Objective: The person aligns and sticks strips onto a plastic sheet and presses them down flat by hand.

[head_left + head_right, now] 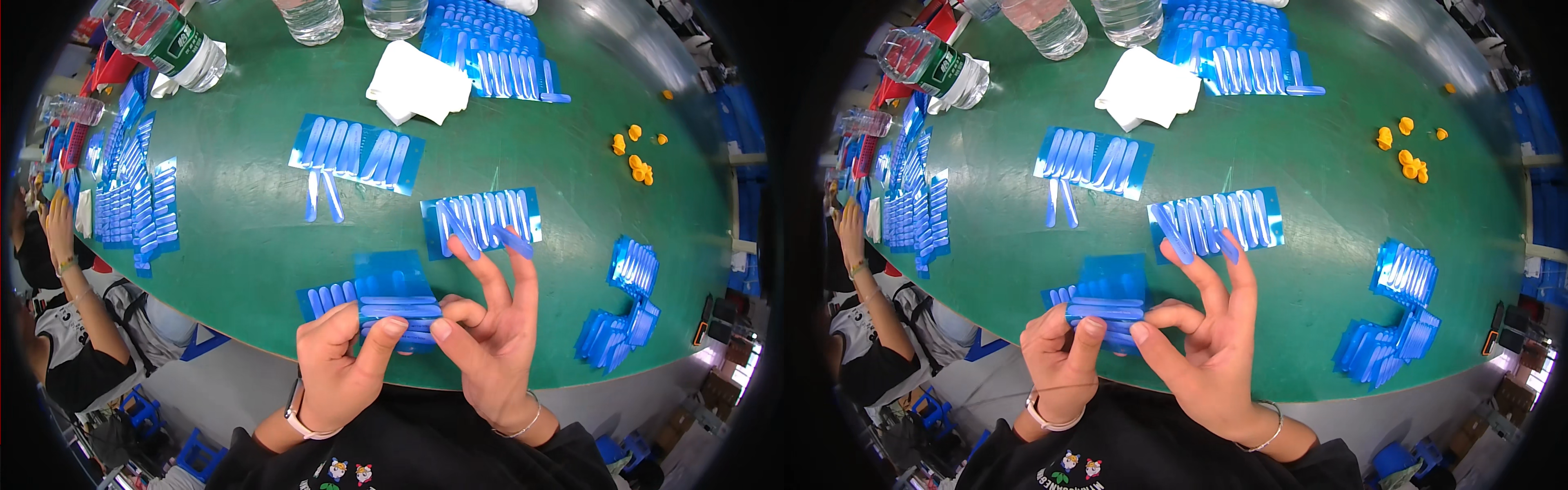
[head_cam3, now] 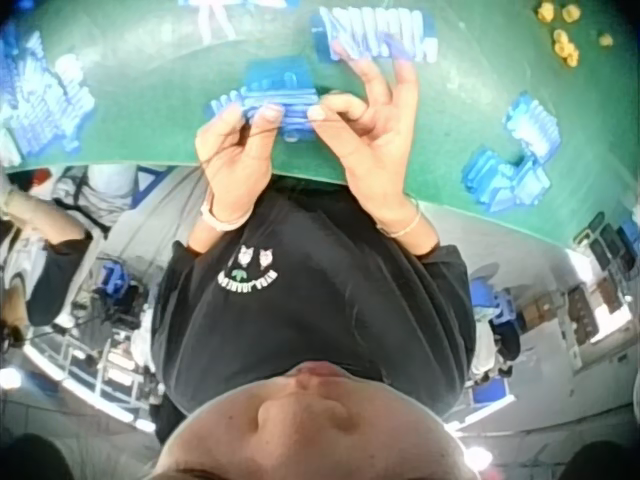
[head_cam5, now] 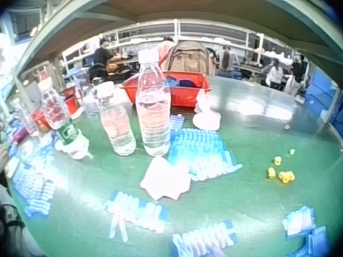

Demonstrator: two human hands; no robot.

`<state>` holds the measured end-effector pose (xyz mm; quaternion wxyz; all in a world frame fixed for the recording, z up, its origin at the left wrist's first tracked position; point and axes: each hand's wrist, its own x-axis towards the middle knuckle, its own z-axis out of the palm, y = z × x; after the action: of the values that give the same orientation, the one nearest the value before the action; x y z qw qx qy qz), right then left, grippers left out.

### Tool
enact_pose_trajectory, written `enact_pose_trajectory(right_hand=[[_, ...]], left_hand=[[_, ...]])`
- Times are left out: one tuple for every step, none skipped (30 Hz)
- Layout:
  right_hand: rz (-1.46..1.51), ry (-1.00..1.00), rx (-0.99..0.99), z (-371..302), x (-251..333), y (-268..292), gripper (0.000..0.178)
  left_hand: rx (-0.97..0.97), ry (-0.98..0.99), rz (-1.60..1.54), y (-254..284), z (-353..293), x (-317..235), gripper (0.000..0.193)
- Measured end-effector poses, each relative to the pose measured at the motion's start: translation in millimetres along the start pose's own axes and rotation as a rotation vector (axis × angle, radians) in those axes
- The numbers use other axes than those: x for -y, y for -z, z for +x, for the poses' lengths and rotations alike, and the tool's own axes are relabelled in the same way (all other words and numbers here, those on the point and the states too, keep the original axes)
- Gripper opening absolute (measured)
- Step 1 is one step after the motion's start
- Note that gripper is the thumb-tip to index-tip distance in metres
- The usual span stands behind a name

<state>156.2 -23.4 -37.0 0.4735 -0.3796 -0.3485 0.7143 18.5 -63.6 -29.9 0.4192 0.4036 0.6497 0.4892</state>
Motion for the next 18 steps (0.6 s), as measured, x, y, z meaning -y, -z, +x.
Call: enact_pose_trajectory(right_hand=[[0.016, 0.005, 0.019, -0.7, -0.8, 1.5, 0.081], [0.015, 0.006, 0.016, -0.7, 0.2, 0.1, 0.081], [0.152, -0.12, -0.038, -0.3, 2.1, -2.7, 0.077], [0.29, -0.244, -0.092, 0.6, 3.4, -5.6, 0.073], [0.325, -0.281, -0.101, 2.3, 3.2, -8.6, 0.067], [0.327, -0.277, -0.103, 2.5, 2.9, -11.2, 0.067], [0.343, -0.25, -0.102, 2.6, 2.6, -13.3, 0.066], [0.357, -0.226, -0.099, 2.0, 1.9, -14.7, 0.066], [0.359, -0.224, -0.099, 1.3, 1.8, -15.4, 0.066], [0.372, -0.208, -0.091, 0.7, 1.0, -15.4, 0.067], [0.385, -0.191, -0.083, 0.3, 0.4, -15.7, 0.067], [0.386, -0.19, -0.085, 0.0, 0.4, -16.6, 0.067], [0.355, -0.185, -0.107, -0.6, 0.7, -17.6, 0.066], [0.324, -0.181, -0.131, -1.0, 1.4, -18.4, 0.065], [0.324, -0.179, -0.131, -1.0, 2.6, -19.1, 0.065], [0.303, -0.19, -0.136, -1.0, 3.8, -20.3, 0.065], [0.283, -0.201, -0.142, -1.2, 4.3, -21.3, 0.066], [0.285, -0.203, -0.138, -1.5, 4.3, -22.0, 0.066]], left_hand=[[-0.005, -0.022, 0.004, -1.5, -0.2, 0.8, 0.013], [-0.002, -0.021, 0.003, -2.8, -0.1, 2.1, 0.013], [-0.014, -0.124, 0.085, -4.3, 0.3, 4.0, 0.013], [-0.026, -0.227, 0.166, -5.5, 0.5, 6.6, 0.013], [-0.031, -0.248, 0.289, -2.6, -4.6, 11.7, 0.014], [-0.027, -0.251, 0.289, -2.7, -5.4, 10.1, 0.014], [-0.045, -0.296, 0.328, -2.9, -5.7, 8.0, 0.014], [-0.067, -0.34, 0.366, -2.8, -6.4, 6.4, 0.014], [-0.065, -0.342, 0.367, -3.9, -6.4, 4.3, 0.014], [-0.086, -0.329, 0.33, -6.2, -5.7, 2.7, 0.014], [-0.106, -0.315, 0.292, -7.3, -5.3, 1.9, 0.014], [-0.104, -0.317, 0.292, -6.6, -5.7, 3.3, 0.014], [-0.098, -0.308, 0.292, -5.7, -7.0, 6.3, 0.014], [-0.093, -0.299, 0.292, -5.3, -7.7, 8.6, 0.014], [-0.092, -0.301, 0.291, -6.5, -7.1, 9.3, 0.014], [-0.116, -0.235, 0.189, -7.9, -6.8, 9.3, 0.014], [-0.14, -0.17, 0.086, -8.3, -6.9, 9.4, 0.015], [-0.143, -0.17, 0.089, -6.1, -8.3, 10.4, 0.015]])
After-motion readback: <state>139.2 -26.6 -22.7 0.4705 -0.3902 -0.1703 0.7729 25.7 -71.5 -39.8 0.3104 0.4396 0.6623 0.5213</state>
